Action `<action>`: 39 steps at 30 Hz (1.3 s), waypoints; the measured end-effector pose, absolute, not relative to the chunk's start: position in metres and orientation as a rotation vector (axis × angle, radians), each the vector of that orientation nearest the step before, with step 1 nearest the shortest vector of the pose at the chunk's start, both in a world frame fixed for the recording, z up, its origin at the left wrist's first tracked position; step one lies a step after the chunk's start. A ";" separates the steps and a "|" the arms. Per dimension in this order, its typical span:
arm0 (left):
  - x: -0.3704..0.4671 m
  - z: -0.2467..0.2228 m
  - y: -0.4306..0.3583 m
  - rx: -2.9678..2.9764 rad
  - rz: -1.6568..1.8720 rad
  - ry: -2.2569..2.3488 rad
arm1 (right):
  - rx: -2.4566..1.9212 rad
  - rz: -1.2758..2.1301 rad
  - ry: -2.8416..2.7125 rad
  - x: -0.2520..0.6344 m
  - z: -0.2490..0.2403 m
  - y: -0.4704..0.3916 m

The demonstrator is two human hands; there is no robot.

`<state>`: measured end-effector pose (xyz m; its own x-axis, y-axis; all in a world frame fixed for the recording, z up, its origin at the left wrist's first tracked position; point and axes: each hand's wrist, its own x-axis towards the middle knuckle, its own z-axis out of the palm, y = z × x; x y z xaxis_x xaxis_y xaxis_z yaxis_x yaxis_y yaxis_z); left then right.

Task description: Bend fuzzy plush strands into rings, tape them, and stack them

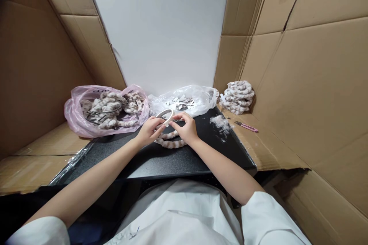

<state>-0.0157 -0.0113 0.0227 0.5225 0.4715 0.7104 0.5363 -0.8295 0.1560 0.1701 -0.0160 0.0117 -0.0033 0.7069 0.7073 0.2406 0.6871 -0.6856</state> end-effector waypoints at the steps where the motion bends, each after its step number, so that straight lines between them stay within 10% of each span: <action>1: -0.016 0.022 -0.011 -2.665 -1.181 -0.877 | -0.806 0.448 -1.570 0.170 0.011 -0.016; 39: -0.016 0.018 -0.004 -2.690 -0.925 -0.765 | -0.813 0.641 -1.483 0.172 0.007 -0.010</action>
<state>-0.0163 -0.0043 0.0185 0.6710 0.4090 0.6185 0.5309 -0.8473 -0.0157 0.1724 -0.0098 0.0075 0.0144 0.7996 0.6004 0.1107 0.5955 -0.7957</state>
